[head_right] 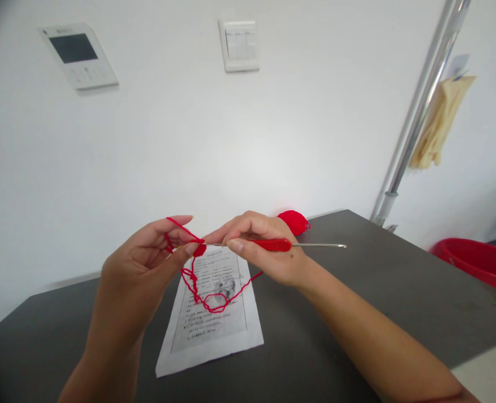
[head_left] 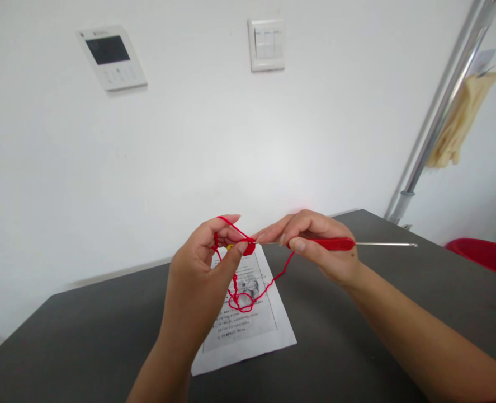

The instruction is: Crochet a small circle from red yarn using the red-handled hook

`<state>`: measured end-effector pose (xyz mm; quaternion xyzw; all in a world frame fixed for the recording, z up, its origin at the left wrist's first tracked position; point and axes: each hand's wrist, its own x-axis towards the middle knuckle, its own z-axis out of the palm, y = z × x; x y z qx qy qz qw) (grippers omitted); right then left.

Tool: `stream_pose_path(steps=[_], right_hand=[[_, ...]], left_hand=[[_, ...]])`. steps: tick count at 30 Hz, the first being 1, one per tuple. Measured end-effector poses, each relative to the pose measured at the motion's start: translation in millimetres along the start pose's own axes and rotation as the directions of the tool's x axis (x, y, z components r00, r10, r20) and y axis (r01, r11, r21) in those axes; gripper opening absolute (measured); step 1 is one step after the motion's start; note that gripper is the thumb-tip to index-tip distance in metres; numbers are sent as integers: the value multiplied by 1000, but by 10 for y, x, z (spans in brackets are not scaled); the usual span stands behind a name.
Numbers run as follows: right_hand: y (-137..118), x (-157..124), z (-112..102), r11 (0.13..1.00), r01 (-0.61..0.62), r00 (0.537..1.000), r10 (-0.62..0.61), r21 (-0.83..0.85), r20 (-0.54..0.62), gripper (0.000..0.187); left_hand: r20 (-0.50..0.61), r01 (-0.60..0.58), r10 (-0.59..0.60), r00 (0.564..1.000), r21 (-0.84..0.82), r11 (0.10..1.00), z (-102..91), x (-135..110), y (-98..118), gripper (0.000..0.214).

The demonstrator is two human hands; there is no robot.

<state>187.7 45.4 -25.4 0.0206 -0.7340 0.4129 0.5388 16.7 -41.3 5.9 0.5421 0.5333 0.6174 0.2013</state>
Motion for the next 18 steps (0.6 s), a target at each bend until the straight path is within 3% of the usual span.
stream_pose_path(steps=[7, 11, 18], right_hand=[[-12, -26, 36, 999, 30, 999, -31, -19, -32, 9], [-40, -22, 31, 991, 52, 999, -51, -125, 8, 9], [-49, -21, 46, 953, 132, 991, -121, -272, 60, 7]], left_hand=[[6, -32, 32, 999, 27, 999, -13, -4, 10, 30], [17, -54, 53, 998, 65, 996, -30, 5, -15, 30], [-88, -159, 178, 980, 188, 969, 36, -70, -9, 20]])
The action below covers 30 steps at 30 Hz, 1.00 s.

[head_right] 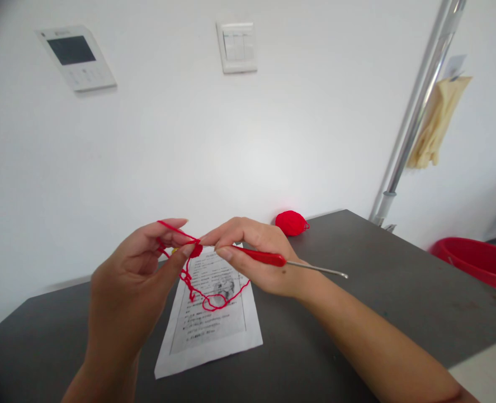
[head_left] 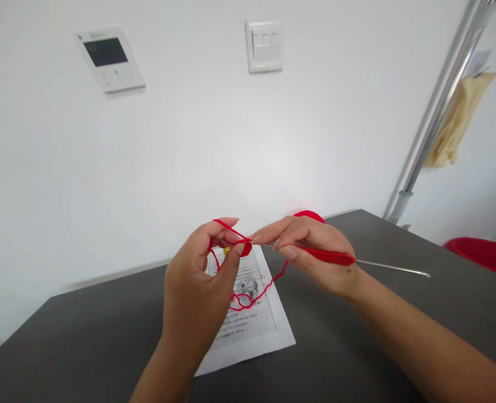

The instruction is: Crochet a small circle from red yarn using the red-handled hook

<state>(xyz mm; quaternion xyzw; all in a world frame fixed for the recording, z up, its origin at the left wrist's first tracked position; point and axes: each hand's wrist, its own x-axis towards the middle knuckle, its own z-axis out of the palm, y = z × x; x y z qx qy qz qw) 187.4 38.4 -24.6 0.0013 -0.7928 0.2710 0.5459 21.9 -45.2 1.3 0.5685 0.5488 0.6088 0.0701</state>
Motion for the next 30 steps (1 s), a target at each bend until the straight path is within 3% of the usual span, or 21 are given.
stream_pose_path(steps=[4, 8, 11, 13, 15, 17, 19, 21, 23, 25, 27, 28, 30], right_hand=[[-11, -5, 32, 975, 128, 991, -118, -183, 65, 8], [4, -14, 94, 899, 300, 954, -279, -318, 113, 11], [30, -33, 134, 840, 364, 931, -339, -403, 136, 14], [40, -50, 155, 843, 371, 928, -352, -389, 122, 15], [40, -67, 182, 916, 268, 962, -272, -299, 29, 12], [34, -79, 219, 989, 100, 985, -114, -110, -129, 9], [26, -86, 257, 994, -17, 966, 44, 107, -256, 9], [18, -92, 279, 980, -49, 947, 107, 194, -302, 9], [15, -99, 274, 996, -23, 964, 43, 81, -263, 9], [18, -104, 253, 988, 98, 981, -117, -122, -156, 10], [25, -102, 238, 937, 249, 961, -270, -247, -54, 13], [26, -99, 239, 919, 286, 951, -306, -273, -33, 14], [19, -87, 258, 932, 236, 961, -265, -277, -74, 11]], left_hand=[[4, -106, 107, 994, 158, 982, -4, -13, -4, 20], [53, -261, 257, 965, 302, 917, -22, 8, -46, 17], [49, -322, 325, 944, 339, 884, -20, 14, -73, 16], [38, -322, 329, 944, 338, 884, -13, 6, -78, 15], [19, -307, 318, 948, 313, 899, -4, -11, -74, 15], [10, -289, 298, 955, 270, 918, 6, -32, -65, 14], [-10, -273, 283, 959, 231, 934, 16, -49, -57, 13], [-38, -268, 283, 958, 222, 937, 23, -55, -58, 12], [-45, -285, 302, 952, 229, 931, 24, -49, -69, 12], [-27, -310, 325, 945, 237, 921, 21, -37, -85, 12], [-18, -323, 338, 941, 249, 913, 26, -30, -96, 13], [-23, -326, 344, 939, 258, 909, 34, -32, -99, 13], [-26, -347, 366, 930, 266, 900, 59, -49, -100, 12]])
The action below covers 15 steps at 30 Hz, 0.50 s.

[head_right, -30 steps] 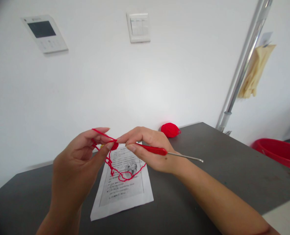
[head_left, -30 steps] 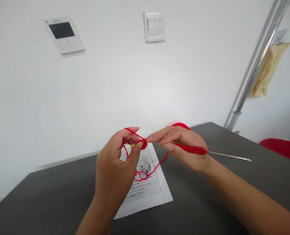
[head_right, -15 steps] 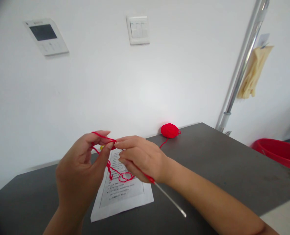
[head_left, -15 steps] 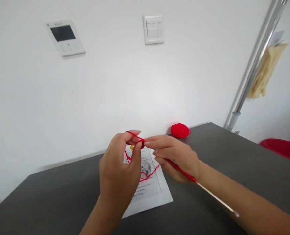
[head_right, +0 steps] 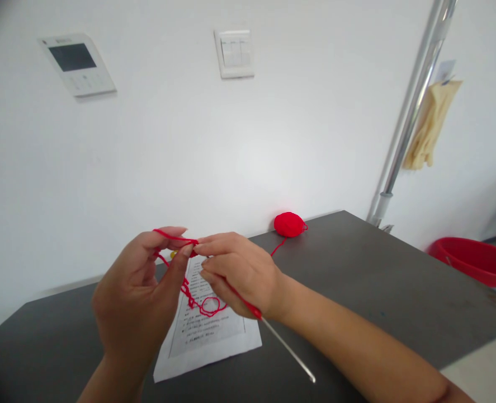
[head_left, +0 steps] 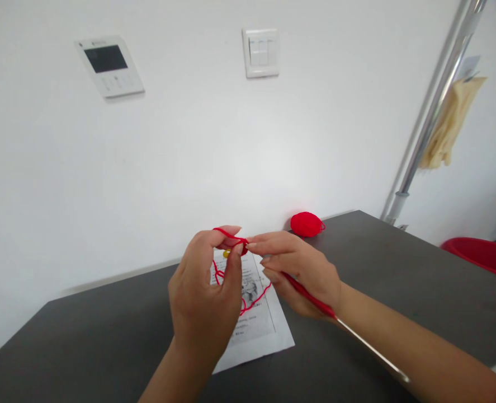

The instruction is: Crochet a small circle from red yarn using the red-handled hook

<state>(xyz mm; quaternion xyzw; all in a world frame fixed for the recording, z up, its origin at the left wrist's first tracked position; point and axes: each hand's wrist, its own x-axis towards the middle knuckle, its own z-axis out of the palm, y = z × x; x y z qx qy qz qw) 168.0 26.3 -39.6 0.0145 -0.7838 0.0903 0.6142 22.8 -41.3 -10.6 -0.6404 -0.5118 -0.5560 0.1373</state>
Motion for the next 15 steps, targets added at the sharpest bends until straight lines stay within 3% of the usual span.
stream_pose_path(steps=[3, 5, 10, 15], right_hand=[[-28, 18, 40, 976, -194, 977, 201, 103, -69, 10], [-32, 24, 54, 956, -229, 965, 247, 184, -85, 9], [39, 28, 20, 964, -204, 969, 224, 172, -103, 4], [68, 34, -8, 981, -157, 984, 166, 117, -68, 5]], left_hand=[[-3, -37, 37, 999, -57, 998, 35, -35, 18, 13], [1, -2, 2, 1000, -118, 993, 41, -48, 17, 16], [65, 210, -201, 977, -190, 959, 19, -11, -18, 30], [103, 288, -270, 957, -243, 927, 64, 22, -59, 33]])
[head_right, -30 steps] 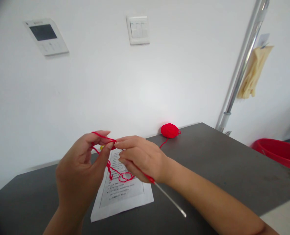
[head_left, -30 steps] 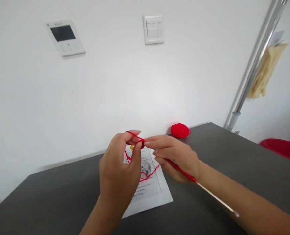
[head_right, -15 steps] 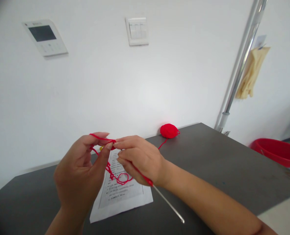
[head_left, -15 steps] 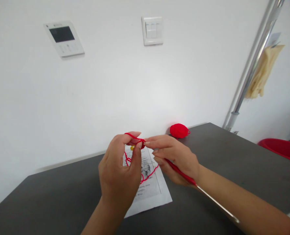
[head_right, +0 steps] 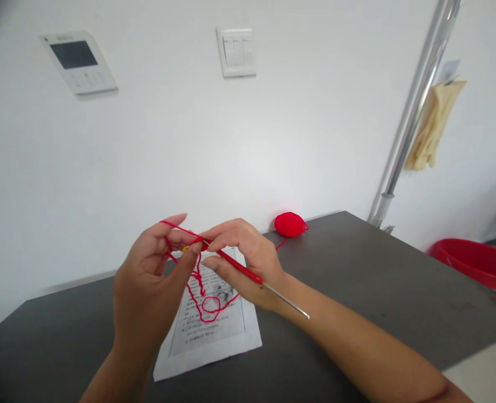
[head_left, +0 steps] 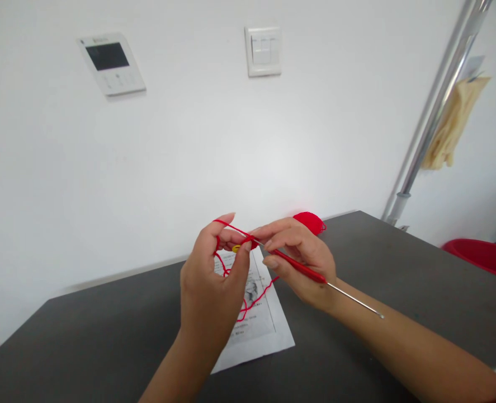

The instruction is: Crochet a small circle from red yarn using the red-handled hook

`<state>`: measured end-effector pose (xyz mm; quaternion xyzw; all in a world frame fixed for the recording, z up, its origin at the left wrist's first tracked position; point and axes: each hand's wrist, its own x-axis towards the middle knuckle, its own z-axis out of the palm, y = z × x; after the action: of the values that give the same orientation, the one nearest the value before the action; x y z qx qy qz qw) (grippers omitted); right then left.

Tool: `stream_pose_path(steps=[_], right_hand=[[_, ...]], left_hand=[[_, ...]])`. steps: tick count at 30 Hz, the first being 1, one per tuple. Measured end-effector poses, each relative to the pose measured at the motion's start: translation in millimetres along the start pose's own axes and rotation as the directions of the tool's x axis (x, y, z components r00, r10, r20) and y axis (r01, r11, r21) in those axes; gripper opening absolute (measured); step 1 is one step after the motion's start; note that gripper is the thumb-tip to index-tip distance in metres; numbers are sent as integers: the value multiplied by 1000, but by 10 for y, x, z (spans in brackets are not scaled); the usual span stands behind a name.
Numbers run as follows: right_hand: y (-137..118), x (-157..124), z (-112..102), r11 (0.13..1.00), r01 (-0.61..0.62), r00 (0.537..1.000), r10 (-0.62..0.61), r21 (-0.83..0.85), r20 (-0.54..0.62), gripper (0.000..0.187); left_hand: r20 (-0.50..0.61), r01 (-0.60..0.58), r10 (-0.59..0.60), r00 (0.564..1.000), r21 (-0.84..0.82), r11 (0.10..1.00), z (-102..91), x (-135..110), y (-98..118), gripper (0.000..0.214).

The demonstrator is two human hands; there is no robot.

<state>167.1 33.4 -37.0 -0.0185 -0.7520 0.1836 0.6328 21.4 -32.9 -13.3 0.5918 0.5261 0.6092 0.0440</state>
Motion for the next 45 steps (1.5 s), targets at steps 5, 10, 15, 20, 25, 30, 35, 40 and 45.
stream_pose_path(steps=[5, 10, 15, 20, 25, 30, 35, 40, 45], right_hand=[[10, -2, -1, 998, 36, 998, -34, -44, 46, 11], [96, 55, -110, 999, 48, 987, -45, -15, 151, 10], [179, 70, -149, 915, 359, 925, -322, -186, 201, 13], [224, 10, -18, 777, 455, 889, -425, -435, 172, 13], [129, 33, -14, 870, 324, 945, -278, -371, 172, 15], [11, 72, -81, 944, 143, 978, -89, -299, 187, 15], [45, 70, -83, 839, 326, 922, -180, -435, 343, 15], [84, 64, -88, 793, 402, 887, -214, -457, 408, 15], [69, 88, -129, 928, 177, 934, -54, -328, 352, 15]], left_hand=[[7, 131, -131, 991, -131, 983, 8, 17, 3, 38], [175, 314, -267, 948, -366, 876, -53, 105, -9, 43], [324, 489, -367, 872, -606, 628, 17, 157, -32, 43], [159, 304, -259, 953, -546, 781, 102, 106, -109, 36], [57, -51, 52, 997, -13, 999, 1, 154, -227, 32], [59, -226, 218, 974, 251, 941, -59, 253, -332, 25], [99, -288, 271, 957, 273, 918, 14, 264, -445, 17], [106, -229, 211, 972, 215, 949, 78, 272, -532, 18], [95, -176, 161, 982, 182, 967, 84, 298, -535, 17]])
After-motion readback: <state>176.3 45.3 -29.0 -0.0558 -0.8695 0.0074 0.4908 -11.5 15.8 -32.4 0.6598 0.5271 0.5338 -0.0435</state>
